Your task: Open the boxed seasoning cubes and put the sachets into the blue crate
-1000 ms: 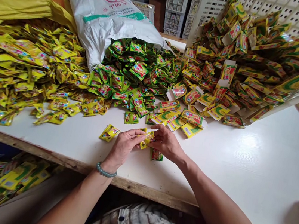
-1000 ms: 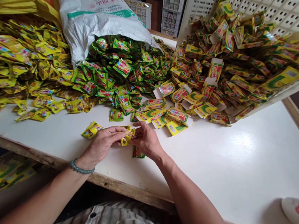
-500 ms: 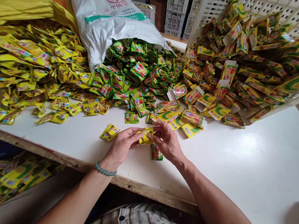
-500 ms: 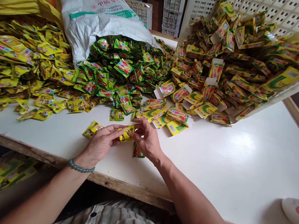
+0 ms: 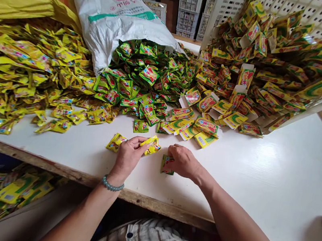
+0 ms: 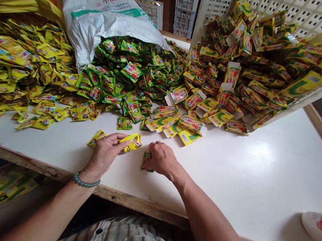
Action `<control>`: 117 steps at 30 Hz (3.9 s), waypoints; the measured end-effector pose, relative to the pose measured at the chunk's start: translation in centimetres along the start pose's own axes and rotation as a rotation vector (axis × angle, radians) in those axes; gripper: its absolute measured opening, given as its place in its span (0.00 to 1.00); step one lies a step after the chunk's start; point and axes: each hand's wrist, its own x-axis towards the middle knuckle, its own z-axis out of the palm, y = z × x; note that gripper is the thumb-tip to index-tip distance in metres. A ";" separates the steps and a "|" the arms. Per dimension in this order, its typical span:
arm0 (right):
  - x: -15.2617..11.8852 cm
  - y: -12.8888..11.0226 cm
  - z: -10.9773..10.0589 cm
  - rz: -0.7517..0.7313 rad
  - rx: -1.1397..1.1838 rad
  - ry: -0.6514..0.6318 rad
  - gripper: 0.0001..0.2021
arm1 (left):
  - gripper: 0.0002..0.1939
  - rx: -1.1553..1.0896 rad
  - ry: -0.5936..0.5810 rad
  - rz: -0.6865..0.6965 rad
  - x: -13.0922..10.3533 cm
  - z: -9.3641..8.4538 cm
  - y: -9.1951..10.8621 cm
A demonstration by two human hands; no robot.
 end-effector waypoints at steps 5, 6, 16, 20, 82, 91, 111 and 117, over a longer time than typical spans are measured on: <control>0.9 1.0 -0.7 0.005 0.570 0.131 0.18 | 0.13 0.146 -0.006 0.090 -0.1 0.1 -0.1; 1.1 0.9 -0.6 0.008 0.748 0.175 0.19 | 0.13 0.163 -0.011 0.098 -0.2 0.3 0.2; 2.1 -1.1 2.8 0.166 1.119 0.431 0.26 | 0.20 -0.180 -0.147 -0.096 -1.3 1.5 2.2; 1.8 -0.8 2.0 0.134 1.207 0.263 0.23 | 0.19 -0.209 -0.174 -0.085 -1.0 1.5 1.9; 0.7 -0.1 -2.3 -0.079 0.351 0.125 0.07 | 0.20 0.007 -0.384 -0.098 -0.1 1.2 2.2; 1.5 0.5 -1.0 -0.113 0.392 0.354 0.09 | 0.18 -0.127 -0.359 -0.148 -0.1 1.1 2.5; 1.0 -1.5 0.5 -0.162 0.625 0.604 0.13 | 0.25 -0.253 -0.154 0.018 -0.2 1.3 2.8; 1.6 -1.3 1.5 -0.147 0.950 0.303 0.19 | 0.19 -0.274 -0.190 0.007 -0.1 1.2 3.0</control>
